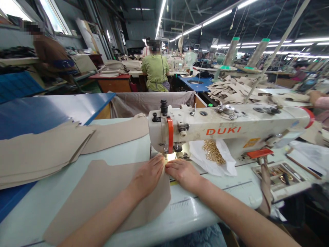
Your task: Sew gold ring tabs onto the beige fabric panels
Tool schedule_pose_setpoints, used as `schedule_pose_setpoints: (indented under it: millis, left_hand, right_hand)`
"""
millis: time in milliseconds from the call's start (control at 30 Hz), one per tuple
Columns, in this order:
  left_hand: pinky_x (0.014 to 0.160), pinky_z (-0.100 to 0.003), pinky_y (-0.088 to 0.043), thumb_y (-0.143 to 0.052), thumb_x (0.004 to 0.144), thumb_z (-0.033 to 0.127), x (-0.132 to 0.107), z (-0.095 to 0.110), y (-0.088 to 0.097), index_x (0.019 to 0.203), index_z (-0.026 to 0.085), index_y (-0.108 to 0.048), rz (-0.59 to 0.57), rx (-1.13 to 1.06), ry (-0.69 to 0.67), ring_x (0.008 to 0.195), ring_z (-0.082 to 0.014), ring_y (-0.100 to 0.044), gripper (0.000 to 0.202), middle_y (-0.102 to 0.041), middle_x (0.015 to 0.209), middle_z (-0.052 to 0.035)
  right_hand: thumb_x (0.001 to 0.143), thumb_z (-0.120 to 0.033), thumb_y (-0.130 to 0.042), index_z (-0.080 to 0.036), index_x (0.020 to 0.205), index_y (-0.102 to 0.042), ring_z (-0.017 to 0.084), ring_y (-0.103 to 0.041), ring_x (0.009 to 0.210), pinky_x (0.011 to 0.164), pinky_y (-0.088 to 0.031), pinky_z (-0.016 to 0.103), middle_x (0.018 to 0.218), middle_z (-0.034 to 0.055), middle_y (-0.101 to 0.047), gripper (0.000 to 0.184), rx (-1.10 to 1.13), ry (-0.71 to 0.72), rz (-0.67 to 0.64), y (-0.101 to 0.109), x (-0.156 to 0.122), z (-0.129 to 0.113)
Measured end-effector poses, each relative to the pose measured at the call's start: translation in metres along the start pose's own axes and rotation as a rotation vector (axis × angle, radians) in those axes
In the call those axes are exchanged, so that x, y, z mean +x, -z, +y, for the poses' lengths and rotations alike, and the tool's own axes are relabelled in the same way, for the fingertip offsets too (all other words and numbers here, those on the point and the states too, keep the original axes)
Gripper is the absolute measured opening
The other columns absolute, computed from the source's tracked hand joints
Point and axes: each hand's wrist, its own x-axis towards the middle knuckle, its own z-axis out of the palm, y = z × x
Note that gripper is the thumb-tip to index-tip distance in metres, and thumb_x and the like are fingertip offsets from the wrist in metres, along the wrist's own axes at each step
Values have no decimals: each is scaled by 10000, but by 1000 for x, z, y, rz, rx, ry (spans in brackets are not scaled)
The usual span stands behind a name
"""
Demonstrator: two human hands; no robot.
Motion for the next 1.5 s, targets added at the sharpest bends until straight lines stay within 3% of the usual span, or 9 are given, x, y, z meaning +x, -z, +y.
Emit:
schedule_pose_setpoints:
  millis: [233, 567, 1267, 1367, 1500]
  left_hand:
    - [891, -420, -535, -311, 935, 174, 2, -3, -2, 1058, 92, -606, -13, 73, -18, 1049, -250, -605, 330, -669, 1053, -157]
    - [884, -412, -538, -276, 952, 216, 6, -3, -3, 1039, 112, -613, 3, 79, 26, 1029, -236, -613, 364, -670, 1045, -136]
    - [901, -406, -521, -314, 932, 192, 13, 1, 1, 1050, 121, -594, -14, 30, 106, 1034, -234, -607, 312, -664, 1035, -128]
    - [900, -383, -528, -333, 925, 182, 4, 4, 5, 1060, 128, -595, -1, 10, 123, 1039, -217, -612, 300, -661, 1067, -120]
    - [930, -343, -519, -353, 918, 163, -27, 18, 19, 1094, 143, -599, 21, 20, 108, 1068, -192, -608, 303, -660, 1112, -106]
  right_hand:
    - [883, -164, -567, -136, 949, -642, 194, -603, 999, 880, -469, 302, 1050, 78, -681, 103, -1, -27, -28, -1, 1, 1]
    - [930, -172, -482, -151, 988, -622, 181, -571, 1051, 899, -451, 306, 1072, 99, -660, 153, 56, -61, -73, -4, 2, 5]
    - [888, -135, -546, -108, 973, -634, 211, -588, 1025, 876, -481, 312, 1067, 102, -671, 125, 21, -62, -36, -4, 4, 5]
    - [884, -138, -556, -110, 929, -639, 200, -596, 1005, 889, -476, 304, 1034, 98, -679, 98, 18, -32, -35, -1, 3, -1]
    - [882, -146, -561, -125, 875, -634, 191, -602, 972, 870, -487, 304, 996, 78, -685, 77, 53, 69, -3, 0, -3, -29]
